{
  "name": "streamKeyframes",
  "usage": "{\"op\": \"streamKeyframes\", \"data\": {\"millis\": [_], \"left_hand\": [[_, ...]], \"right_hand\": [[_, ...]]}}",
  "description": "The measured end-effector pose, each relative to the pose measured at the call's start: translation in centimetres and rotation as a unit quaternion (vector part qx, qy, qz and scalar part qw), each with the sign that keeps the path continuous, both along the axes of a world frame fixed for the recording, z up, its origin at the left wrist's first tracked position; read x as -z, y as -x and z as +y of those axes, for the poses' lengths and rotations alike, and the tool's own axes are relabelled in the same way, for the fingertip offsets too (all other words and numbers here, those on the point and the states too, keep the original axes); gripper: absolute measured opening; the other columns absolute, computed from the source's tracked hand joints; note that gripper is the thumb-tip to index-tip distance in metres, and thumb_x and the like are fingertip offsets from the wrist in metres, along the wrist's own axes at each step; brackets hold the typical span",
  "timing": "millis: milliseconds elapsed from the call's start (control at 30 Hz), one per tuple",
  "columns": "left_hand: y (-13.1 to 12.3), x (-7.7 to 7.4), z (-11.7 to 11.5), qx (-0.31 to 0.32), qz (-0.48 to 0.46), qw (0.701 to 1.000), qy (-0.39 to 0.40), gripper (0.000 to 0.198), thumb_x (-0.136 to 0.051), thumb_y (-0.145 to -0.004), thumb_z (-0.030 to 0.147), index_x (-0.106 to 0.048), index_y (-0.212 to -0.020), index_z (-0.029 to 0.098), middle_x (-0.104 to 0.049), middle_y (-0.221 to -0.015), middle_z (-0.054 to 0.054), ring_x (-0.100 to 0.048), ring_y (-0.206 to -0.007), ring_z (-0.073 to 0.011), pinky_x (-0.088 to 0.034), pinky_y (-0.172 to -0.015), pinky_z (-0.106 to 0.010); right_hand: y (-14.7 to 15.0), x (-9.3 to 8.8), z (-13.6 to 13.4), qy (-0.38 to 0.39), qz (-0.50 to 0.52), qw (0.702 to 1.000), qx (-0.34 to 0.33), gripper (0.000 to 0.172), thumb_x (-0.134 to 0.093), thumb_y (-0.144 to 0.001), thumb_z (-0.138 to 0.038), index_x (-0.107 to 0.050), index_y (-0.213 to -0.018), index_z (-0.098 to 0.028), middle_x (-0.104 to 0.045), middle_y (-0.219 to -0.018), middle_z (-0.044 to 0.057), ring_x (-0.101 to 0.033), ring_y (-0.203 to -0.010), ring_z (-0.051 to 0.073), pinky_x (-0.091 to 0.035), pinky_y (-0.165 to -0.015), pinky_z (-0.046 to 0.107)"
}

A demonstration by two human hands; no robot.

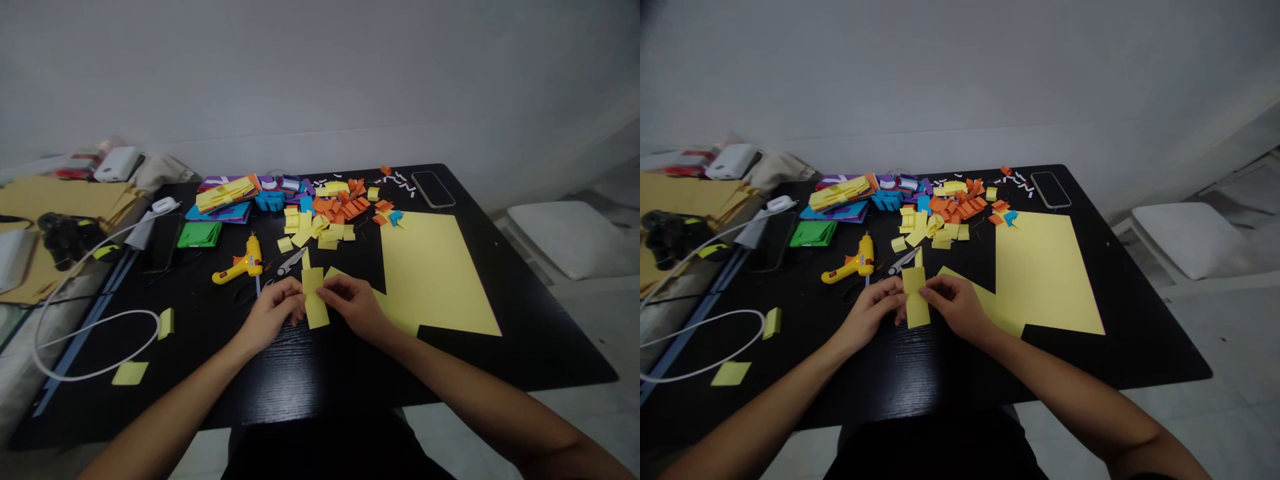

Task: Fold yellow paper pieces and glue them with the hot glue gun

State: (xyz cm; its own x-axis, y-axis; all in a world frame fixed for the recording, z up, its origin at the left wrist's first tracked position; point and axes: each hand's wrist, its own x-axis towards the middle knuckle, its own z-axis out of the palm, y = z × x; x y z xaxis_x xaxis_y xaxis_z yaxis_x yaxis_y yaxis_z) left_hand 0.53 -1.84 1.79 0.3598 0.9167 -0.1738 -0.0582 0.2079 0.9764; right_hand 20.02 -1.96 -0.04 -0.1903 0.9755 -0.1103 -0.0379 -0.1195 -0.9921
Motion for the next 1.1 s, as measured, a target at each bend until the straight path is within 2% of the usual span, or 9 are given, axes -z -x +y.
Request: {"op": "streamKeyframes", "data": {"millis": [233, 467, 633, 800, 1100], "left_hand": [[-0.38, -0.15, -0.25, -0.042, 0.046, 0.997, -0.040, 0.019, -0.072, -0.082, 0.033, -0.065, -0.079, 0.016, -0.060, -0.059, 0.004, -0.053, -0.052, -0.0101, -0.043, -0.053, -0.021], [-0.35, -0.02, -0.48, -0.069, 0.065, 0.995, -0.034, 0.022, -0.070, -0.084, 0.036, -0.067, -0.077, 0.015, -0.060, -0.060, 0.003, -0.052, -0.055, -0.0112, -0.040, -0.055, -0.022], [-0.46, -0.03, -0.62, -0.067, 0.065, 0.995, -0.033, 0.022, -0.069, -0.084, 0.037, -0.068, -0.082, 0.015, -0.064, -0.067, 0.001, -0.055, -0.060, -0.0121, -0.042, -0.058, -0.023], [-0.65, -0.29, -0.56, -0.073, 0.052, 0.996, -0.029, 0.021, -0.075, -0.079, 0.035, -0.066, -0.077, 0.016, -0.063, -0.061, 0.002, -0.054, -0.055, -0.0113, -0.041, -0.055, -0.022], [-0.59, -0.23, -0.65, -0.090, 0.063, 0.994, -0.024, 0.022, -0.073, -0.081, 0.037, -0.066, -0.076, 0.016, -0.059, -0.061, 0.003, -0.051, -0.055, -0.0105, -0.039, -0.055, -0.022]], "right_hand": [[0.23, 0.36, -0.47, -0.003, 0.038, 0.999, -0.010, 0.024, -0.087, -0.075, -0.040, -0.074, -0.082, -0.021, -0.073, -0.076, 0.000, -0.068, -0.066, 0.015, -0.058, -0.067, 0.029], [0.33, -0.06, -0.64, 0.006, 0.047, 0.999, 0.004, 0.029, -0.090, -0.071, -0.043, -0.073, -0.077, -0.021, -0.073, -0.071, -0.001, -0.069, -0.063, 0.016, -0.060, -0.066, 0.031], [0.34, 0.02, -0.67, -0.009, 0.042, 0.999, 0.012, 0.025, -0.088, -0.075, -0.040, -0.072, -0.076, -0.020, -0.072, -0.069, -0.001, -0.069, -0.061, 0.015, -0.059, -0.064, 0.029], [0.28, 0.18, -0.71, -0.015, 0.033, 0.999, 0.006, 0.022, -0.086, -0.076, -0.038, -0.073, -0.078, -0.020, -0.072, -0.069, -0.001, -0.070, -0.061, 0.015, -0.059, -0.063, 0.029], [0.33, 0.05, -0.79, -0.021, 0.026, 0.999, 0.013, 0.021, -0.085, -0.078, -0.038, -0.073, -0.077, -0.020, -0.073, -0.068, -0.001, -0.070, -0.061, 0.015, -0.059, -0.063, 0.028]]}}
